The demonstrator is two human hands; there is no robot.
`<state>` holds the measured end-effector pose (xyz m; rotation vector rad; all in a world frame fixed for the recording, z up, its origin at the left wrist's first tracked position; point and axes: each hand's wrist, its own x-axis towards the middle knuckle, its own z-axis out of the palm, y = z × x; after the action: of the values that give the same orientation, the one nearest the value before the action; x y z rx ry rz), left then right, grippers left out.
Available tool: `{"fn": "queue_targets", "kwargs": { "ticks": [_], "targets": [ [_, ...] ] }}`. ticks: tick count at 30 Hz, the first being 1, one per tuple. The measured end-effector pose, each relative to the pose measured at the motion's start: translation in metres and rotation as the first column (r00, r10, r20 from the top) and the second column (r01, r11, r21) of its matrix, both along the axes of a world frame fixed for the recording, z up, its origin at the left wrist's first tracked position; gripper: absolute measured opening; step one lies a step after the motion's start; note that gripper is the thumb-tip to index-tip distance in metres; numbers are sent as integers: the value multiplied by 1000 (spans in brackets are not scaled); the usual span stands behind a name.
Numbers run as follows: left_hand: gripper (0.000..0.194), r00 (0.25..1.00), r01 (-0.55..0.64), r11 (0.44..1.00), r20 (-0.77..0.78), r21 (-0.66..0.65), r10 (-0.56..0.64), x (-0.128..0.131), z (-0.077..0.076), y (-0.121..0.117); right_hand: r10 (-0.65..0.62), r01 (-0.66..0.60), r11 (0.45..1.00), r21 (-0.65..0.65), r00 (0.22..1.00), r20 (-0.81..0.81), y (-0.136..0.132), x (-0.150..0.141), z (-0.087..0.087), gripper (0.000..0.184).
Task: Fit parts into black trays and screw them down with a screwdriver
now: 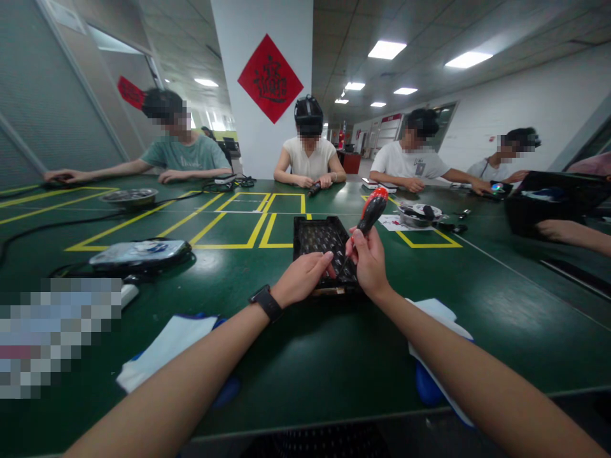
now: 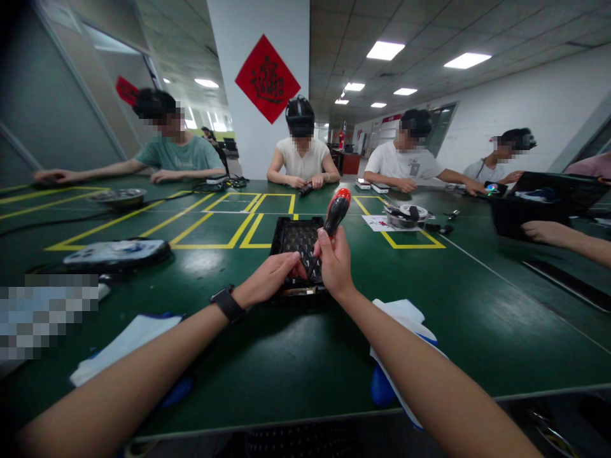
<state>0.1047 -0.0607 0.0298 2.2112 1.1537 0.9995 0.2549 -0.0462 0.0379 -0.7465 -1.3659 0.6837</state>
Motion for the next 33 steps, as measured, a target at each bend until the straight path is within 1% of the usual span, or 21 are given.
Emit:
{"fn": "queue_targets", "kwargs": {
  "ticks": [19,24,29,33],
  "targets": [
    [62,1000,0,1000,1,-1,0,0,1,0,23,-23,1000,0,1000,-10,1,0,0,25],
    [62,1000,-3,1000,15,-1,3,-1,1,-1,12,-12,1000,10,1000,-26,2,0,0,25],
    [64,1000,-3,1000,12,-13,3,-1,0,-1,5,-3,1000,22,998,-67,2,0,1,24],
    [63,1000,-8,1000,-9,15,8,-1,0,0,5,-3,1000,15,989,-149,2,0,3,23]
  ]
}}
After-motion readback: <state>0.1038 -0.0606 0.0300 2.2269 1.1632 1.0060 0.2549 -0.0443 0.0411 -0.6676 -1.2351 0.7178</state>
